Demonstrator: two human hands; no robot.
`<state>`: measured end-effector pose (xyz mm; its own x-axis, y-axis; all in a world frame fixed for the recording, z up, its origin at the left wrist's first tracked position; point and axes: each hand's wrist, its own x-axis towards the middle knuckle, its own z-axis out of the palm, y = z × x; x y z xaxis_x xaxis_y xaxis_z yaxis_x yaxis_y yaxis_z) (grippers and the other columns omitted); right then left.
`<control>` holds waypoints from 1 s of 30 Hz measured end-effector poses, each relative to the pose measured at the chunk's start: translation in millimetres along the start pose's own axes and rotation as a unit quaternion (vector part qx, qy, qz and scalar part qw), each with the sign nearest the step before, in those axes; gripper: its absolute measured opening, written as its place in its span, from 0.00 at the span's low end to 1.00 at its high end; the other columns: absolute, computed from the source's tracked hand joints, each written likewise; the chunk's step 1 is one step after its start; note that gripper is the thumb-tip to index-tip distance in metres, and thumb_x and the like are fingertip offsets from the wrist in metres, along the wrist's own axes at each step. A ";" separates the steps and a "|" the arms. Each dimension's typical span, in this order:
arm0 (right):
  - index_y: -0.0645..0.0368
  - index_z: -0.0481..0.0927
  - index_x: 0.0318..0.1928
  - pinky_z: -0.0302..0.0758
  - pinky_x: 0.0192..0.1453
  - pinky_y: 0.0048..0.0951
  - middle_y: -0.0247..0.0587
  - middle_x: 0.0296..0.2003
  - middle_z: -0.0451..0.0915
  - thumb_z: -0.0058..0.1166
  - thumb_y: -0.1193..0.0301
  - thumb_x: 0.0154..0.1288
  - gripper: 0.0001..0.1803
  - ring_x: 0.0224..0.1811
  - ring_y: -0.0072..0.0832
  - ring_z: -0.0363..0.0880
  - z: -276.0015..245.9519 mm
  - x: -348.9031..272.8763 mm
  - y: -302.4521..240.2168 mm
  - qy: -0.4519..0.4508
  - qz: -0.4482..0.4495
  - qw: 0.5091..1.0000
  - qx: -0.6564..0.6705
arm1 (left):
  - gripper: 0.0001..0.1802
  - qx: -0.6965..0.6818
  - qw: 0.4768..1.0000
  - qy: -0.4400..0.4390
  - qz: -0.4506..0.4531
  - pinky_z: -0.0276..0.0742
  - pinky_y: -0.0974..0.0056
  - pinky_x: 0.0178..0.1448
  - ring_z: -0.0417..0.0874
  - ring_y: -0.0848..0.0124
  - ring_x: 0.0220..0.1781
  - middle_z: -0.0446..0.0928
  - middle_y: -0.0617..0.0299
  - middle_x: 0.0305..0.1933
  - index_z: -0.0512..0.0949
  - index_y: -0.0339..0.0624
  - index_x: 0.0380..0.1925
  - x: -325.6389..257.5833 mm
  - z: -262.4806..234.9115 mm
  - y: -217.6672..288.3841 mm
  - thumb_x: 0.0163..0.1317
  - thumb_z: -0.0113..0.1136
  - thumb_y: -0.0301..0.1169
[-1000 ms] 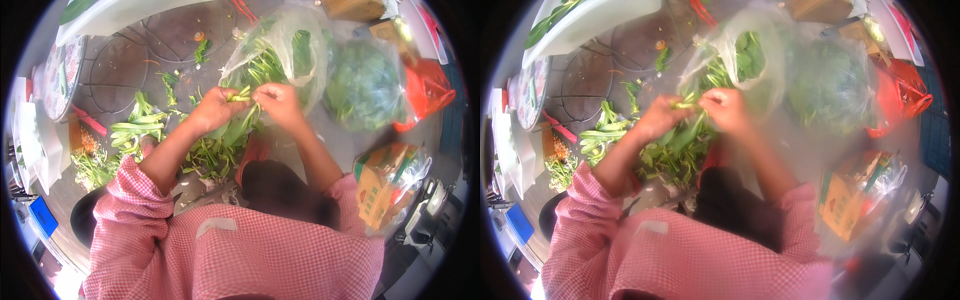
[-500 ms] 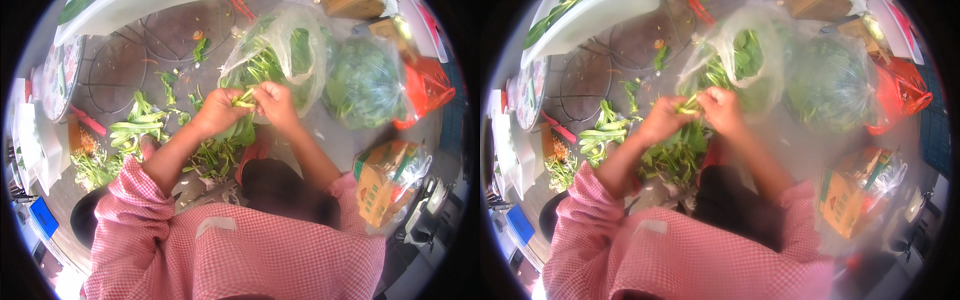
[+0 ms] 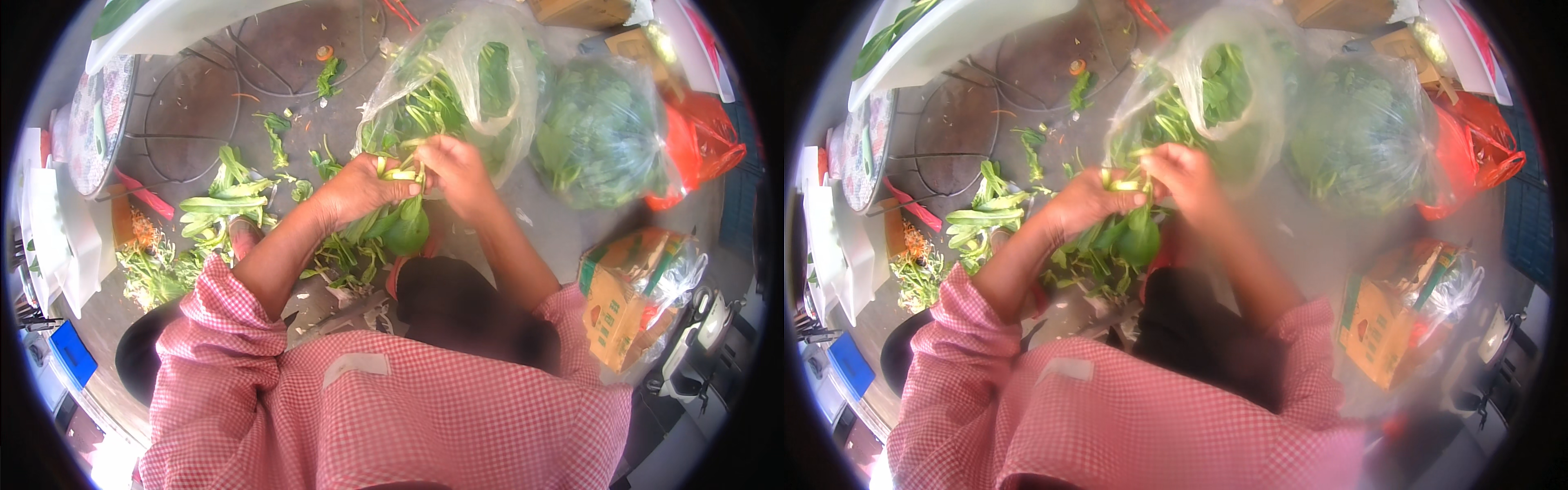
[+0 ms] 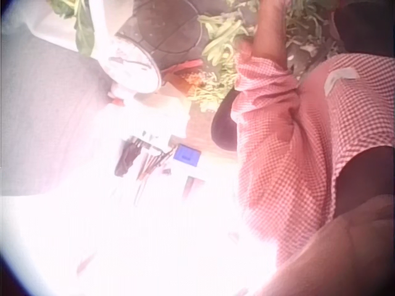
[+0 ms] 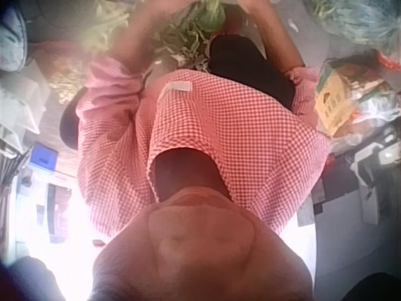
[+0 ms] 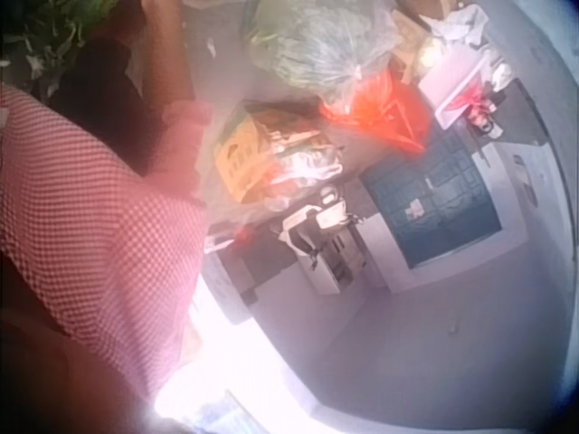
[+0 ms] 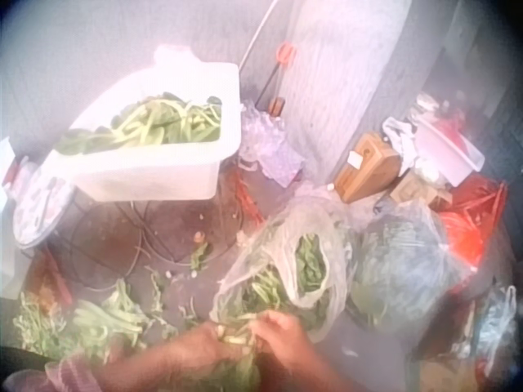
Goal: The person sits on the floor and repeatedly picks up leafy green vegetables, removes stems and unwanted parts by hand, and places the cleaned leaves into a white container. Stems and trimmings are discarded on the floor.
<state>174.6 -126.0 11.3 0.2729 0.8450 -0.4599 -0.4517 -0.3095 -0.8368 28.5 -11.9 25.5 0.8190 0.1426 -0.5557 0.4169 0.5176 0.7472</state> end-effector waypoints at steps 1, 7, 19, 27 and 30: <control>0.62 0.75 0.38 0.70 0.32 0.18 0.33 0.28 0.76 0.51 0.72 0.64 0.06 0.26 0.17 0.71 -2.5 -2.5 0.9 -0.011 0.014 1.000 0.009 | 0.16 0.001 1.000 0.002 -0.002 0.72 0.70 0.48 0.77 0.75 0.39 0.80 0.64 0.36 0.80 0.37 0.42 -0.1 -1.3 -0.7 0.56 0.66 0.35; 0.63 0.76 0.36 0.70 0.32 0.18 0.32 0.28 0.77 0.53 0.78 0.61 0.04 0.28 0.17 0.73 -3.9 -3.6 -0.7 -0.096 0.021 0.993 -0.063 | 0.16 0.167 0.985 0.035 -0.024 0.72 0.68 0.46 0.77 0.75 0.37 0.81 0.63 0.35 0.80 0.38 0.42 -8.8 -3.4 17.4 0.55 0.66 0.35; 0.63 0.75 0.26 0.68 0.23 0.20 0.32 0.19 0.76 0.57 0.75 0.58 0.07 0.20 0.19 0.72 7.7 -0.8 26.8 0.070 -0.059 0.983 -0.157 | 0.16 0.303 0.950 0.064 -0.022 0.74 0.62 0.45 0.80 0.68 0.35 0.81 0.53 0.33 0.80 0.39 0.41 -0.8 -11.8 2.1 0.54 0.63 0.34; 0.60 0.76 0.30 0.71 0.26 0.18 0.33 0.22 0.77 0.59 0.73 0.60 0.05 0.21 0.17 0.73 12.6 -1.7 19.7 0.131 0.006 0.991 -0.031 | 0.14 0.219 0.963 0.138 0.079 0.74 0.63 0.44 0.79 0.69 0.35 0.80 0.55 0.31 0.78 0.38 0.41 3.3 7.7 -26.1 0.58 0.60 0.33; 0.60 0.76 0.30 0.71 0.26 0.19 0.32 0.22 0.77 0.58 0.73 0.60 0.05 0.21 0.17 0.73 14.1 -1.8 21.3 0.111 0.012 0.994 -0.009 | 0.12 0.166 0.974 0.148 0.054 0.73 0.67 0.42 0.77 0.74 0.33 0.79 0.59 0.30 0.78 0.38 0.42 5.4 14.1 -28.6 0.59 0.58 0.31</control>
<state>152.5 -128.0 -1.5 0.4449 0.7205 -0.5319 -0.4456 -0.3371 -0.8293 26.5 -37.8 6.3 0.7366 0.4432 -0.5109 0.4785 0.1924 0.8567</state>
